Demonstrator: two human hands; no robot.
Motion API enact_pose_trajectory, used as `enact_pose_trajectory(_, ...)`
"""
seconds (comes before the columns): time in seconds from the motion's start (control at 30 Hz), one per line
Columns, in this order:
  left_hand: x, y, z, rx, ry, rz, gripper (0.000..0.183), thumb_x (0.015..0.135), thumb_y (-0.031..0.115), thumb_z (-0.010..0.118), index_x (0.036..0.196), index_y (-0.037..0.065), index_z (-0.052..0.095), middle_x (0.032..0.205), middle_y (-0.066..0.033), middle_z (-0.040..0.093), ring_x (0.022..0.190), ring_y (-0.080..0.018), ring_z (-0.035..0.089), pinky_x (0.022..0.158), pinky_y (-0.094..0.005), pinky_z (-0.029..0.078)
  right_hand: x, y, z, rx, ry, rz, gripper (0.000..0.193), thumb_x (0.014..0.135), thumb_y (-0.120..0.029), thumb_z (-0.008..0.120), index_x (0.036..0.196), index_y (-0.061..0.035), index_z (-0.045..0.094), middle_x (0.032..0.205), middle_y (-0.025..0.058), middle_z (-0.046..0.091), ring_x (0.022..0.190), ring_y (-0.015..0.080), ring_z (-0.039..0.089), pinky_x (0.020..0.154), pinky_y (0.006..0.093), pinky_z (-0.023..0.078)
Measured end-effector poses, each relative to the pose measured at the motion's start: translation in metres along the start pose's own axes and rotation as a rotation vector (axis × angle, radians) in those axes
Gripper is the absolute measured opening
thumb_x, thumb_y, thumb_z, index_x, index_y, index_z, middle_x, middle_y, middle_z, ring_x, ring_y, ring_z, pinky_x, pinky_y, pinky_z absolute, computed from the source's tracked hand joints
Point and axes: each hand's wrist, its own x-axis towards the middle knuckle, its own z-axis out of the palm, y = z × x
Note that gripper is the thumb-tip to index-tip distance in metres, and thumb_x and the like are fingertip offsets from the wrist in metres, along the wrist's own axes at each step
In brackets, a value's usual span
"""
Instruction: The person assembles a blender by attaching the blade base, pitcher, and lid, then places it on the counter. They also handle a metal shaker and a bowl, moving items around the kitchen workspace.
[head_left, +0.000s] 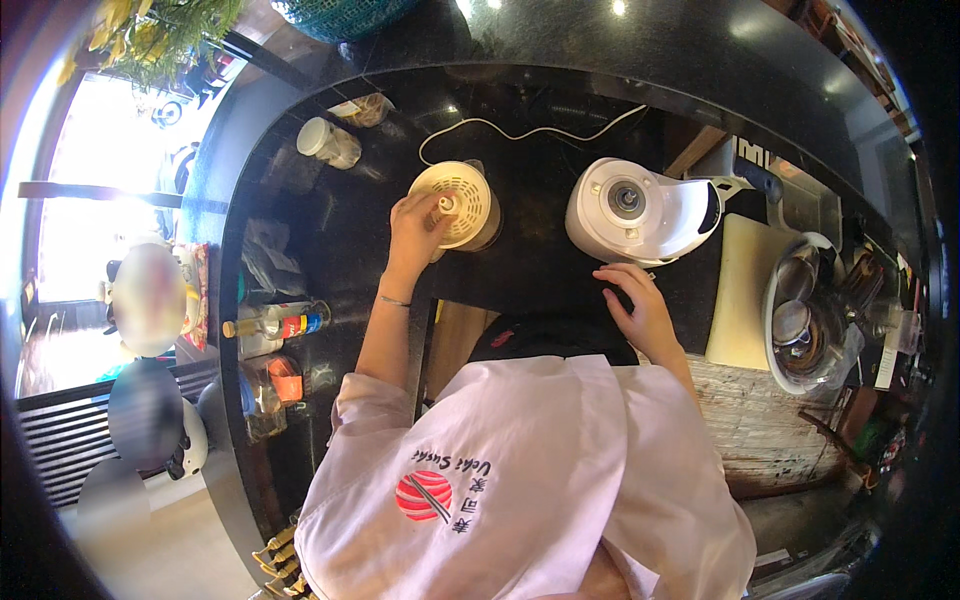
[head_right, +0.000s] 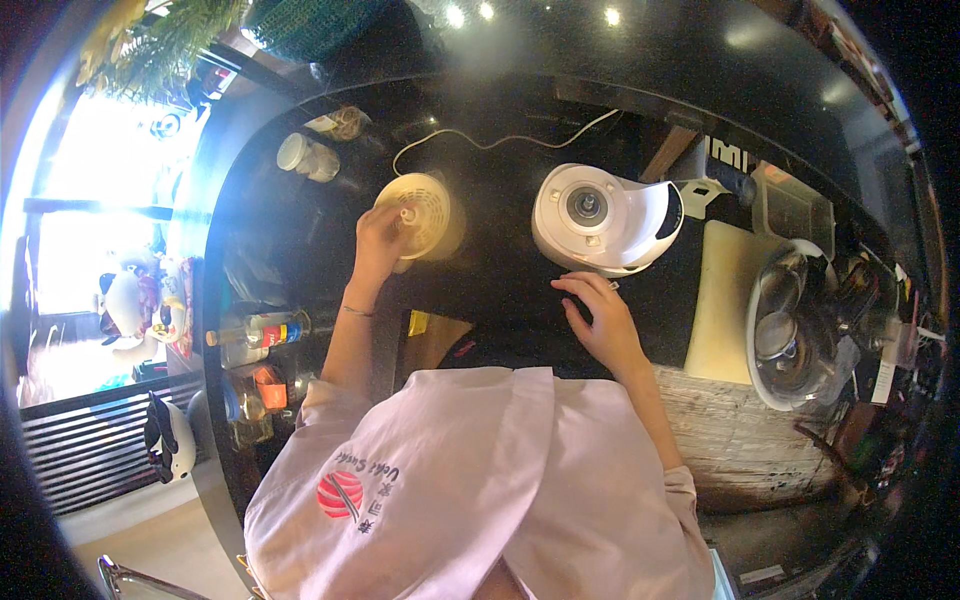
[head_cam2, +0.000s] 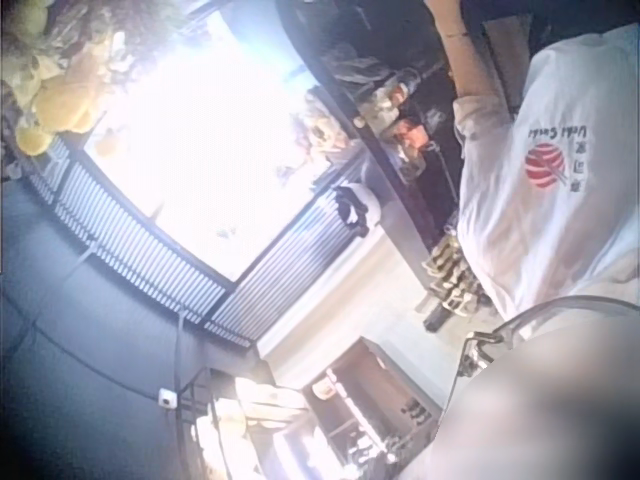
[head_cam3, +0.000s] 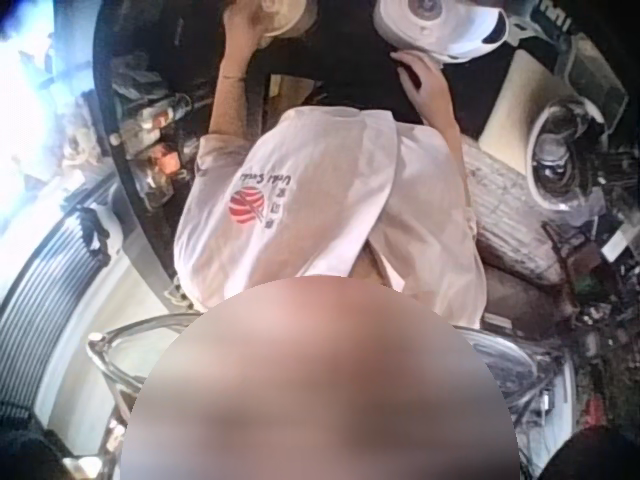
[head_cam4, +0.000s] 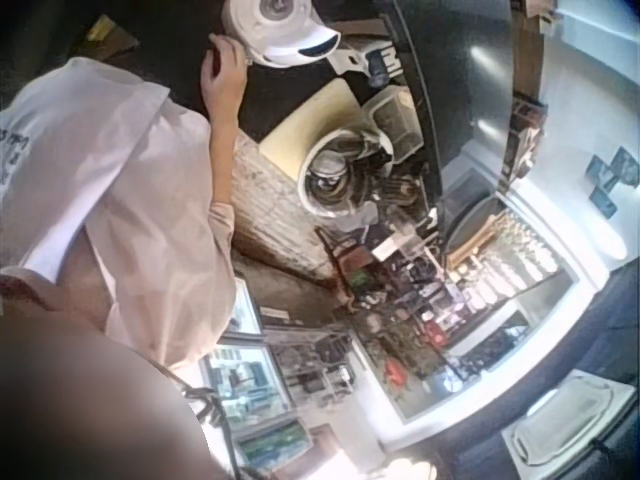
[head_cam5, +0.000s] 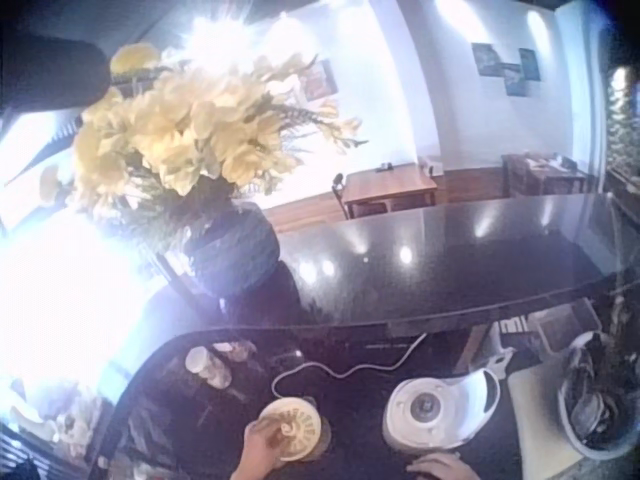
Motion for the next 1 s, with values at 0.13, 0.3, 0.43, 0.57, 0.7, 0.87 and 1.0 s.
enact_pose_trajectory(0.13,0.013,0.007,0.004,0.014,0.121,0.133,0.06,0.073,0.029,0.082,0.127,0.009,0.063,0.121,-0.0134,0.066,0.113,-0.0332,0.06,0.104,-0.0463,0.04,-0.001,-0.003,-0.004,-0.036,0.037,-0.067,0.029,0.086,-0.002,0.068,0.114,-0.0075,0.068,0.115,0.0097,0.066,0.108,0.0288,0.064,0.092,0.0368,0.052)
enact_pose_trajectory(0.3,0.029,0.038,0.01,0.063,0.257,0.231,0.071,0.079,0.042,0.077,0.135,0.005,0.055,0.138,-0.0185,0.057,0.13,-0.0387,0.05,0.109,-0.0503,0.036,-0.011,-0.009,-0.07,0.005,0.329,-0.09,0.03,0.082,0.003,0.07,0.11,-0.0054,0.07,0.1,0.0102,0.069,0.079,0.0182,0.066,0.076,0.0317,0.053)
enact_pose_trajectory(0.43,0.022,0.055,0.026,0.348,0.108,0.133,0.078,0.08,0.054,0.073,0.143,0.014,0.05,0.149,-0.0158,0.047,0.14,-0.0376,0.041,0.112,-0.0541,0.03,-0.022,0.015,-0.191,-0.36,0.654,0.025,0.023,0.086,-0.004,0.069,0.109,-0.0088,0.071,0.105,0.0071,0.07,0.081,0.0171,0.066,0.074,0.0302,0.054)
enact_pose_trajectory(0.57,0.025,0.053,0.031,0.328,0.076,0.103,0.077,0.081,0.052,0.073,0.146,0.018,0.048,0.154,-0.0126,0.043,0.144,-0.0362,0.036,0.115,-0.0556,0.026,-0.062,0.101,-0.323,-0.682,0.869,0.364,0.025,0.087,-0.014,0.068,0.112,-0.0096,0.07,0.102,0.011,0.071,0.086,0.0248,0.068,0.079,0.0357,0.054)
enact_pose_trajectory(0.7,0.024,0.044,0.036,0.337,0.093,0.084,0.075,0.083,0.049,0.073,0.146,0.018,0.048,0.155,-0.0113,0.042,0.145,-0.0339,0.035,0.116,-0.0547,0.024,-0.067,0.158,-0.371,-1.0,0.61,0.887,0.021,0.089,-0.019,0.062,0.102,-0.009,0.073,0.105,0.0142,0.073,0.102,0.0287,0.069,0.086,0.0448,0.051)
enact_pose_trajectory(0.87,0.024,0.048,0.035,0.306,0.093,0.048,0.072,0.083,0.044,0.074,0.145,0.017,0.05,0.154,-0.0103,0.044,0.145,-0.0329,0.035,0.117,-0.0539,0.023,-0.042,0.21,-0.367,-1.21,0.057,1.23,0.031,0.091,-0.016,0.054,0.116,-0.0103,0.07,0.124,0.0133,0.068,0.117,0.0307,0.064,0.105,0.0552,0.034)
enact_pose_trajectory(1.0,0.022,0.048,0.032,0.291,0.101,0.049,0.071,0.083,0.044,0.074,0.144,0.018,0.05,0.153,-0.0102,0.044,0.145,-0.0331,0.035,0.117,-0.0541,0.023,-0.034,0.229,-0.364,-1.183,0.086,1.239,0.031,0.092,-0.01,0.053,0.116,-0.0143,0.072,0.122,0.0096,0.07,0.12,0.0283,0.063,0.109,0.0598,0.025)
